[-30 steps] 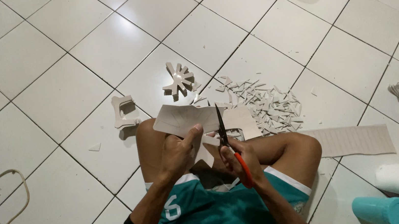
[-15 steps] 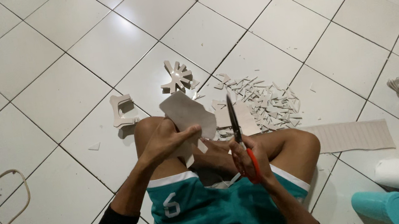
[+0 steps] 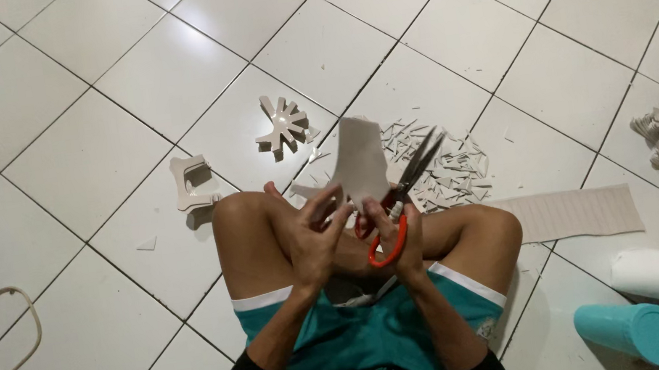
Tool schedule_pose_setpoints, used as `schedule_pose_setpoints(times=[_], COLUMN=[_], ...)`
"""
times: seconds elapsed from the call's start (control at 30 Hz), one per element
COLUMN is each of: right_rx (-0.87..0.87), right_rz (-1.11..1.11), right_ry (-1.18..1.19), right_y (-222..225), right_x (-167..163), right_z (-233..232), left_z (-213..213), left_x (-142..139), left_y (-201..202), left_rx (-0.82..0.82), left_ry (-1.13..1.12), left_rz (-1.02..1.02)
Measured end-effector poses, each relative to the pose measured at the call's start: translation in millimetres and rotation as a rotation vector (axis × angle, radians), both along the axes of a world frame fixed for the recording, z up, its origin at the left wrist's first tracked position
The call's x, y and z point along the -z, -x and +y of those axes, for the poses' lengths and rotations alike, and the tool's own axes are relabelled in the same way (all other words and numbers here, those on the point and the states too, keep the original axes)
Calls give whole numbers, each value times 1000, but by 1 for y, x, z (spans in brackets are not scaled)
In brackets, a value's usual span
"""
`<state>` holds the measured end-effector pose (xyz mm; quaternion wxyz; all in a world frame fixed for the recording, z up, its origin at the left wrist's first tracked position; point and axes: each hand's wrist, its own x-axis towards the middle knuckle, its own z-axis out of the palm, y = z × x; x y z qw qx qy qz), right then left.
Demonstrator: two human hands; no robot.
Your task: The person sits on the tiled floor and cuts sheets of thin foam into decorative shapes using scissors, trimming curved outlines and small details. Cut scrap pieces accumulate on the floor beside them as they work through the foam pieces one at a time.
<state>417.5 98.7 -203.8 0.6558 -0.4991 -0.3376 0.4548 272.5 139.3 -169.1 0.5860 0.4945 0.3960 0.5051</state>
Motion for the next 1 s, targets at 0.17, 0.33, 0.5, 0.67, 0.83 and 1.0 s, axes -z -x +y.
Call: schedule_pose_setpoints(times=[0.17,0.33,0.5,0.67,0.83,1.0], right_rx=[-98,-277,-352,-363,-351,-293], right_rz=[-107,-319,-371,-337,-340,-312], right_ry=[62,287,202,190,171,231], right_y=[19,28,31,37,45,50], right_x=[17,7,-9,-18,-22,-26], right_z=[-20,-34,-14,-11,-16,-29], left_z=[50,58,38,33,28,17], left_x=[-8,-29,-41,-44,-42,-41], left_y=[24,46,48,47,52,58], left_rx=[-95,-33,-38,-83,-70,-55], left_ry=[15,-77,-35,-62,-118,-111], left_rz=[-2,-48,82,78,58,59])
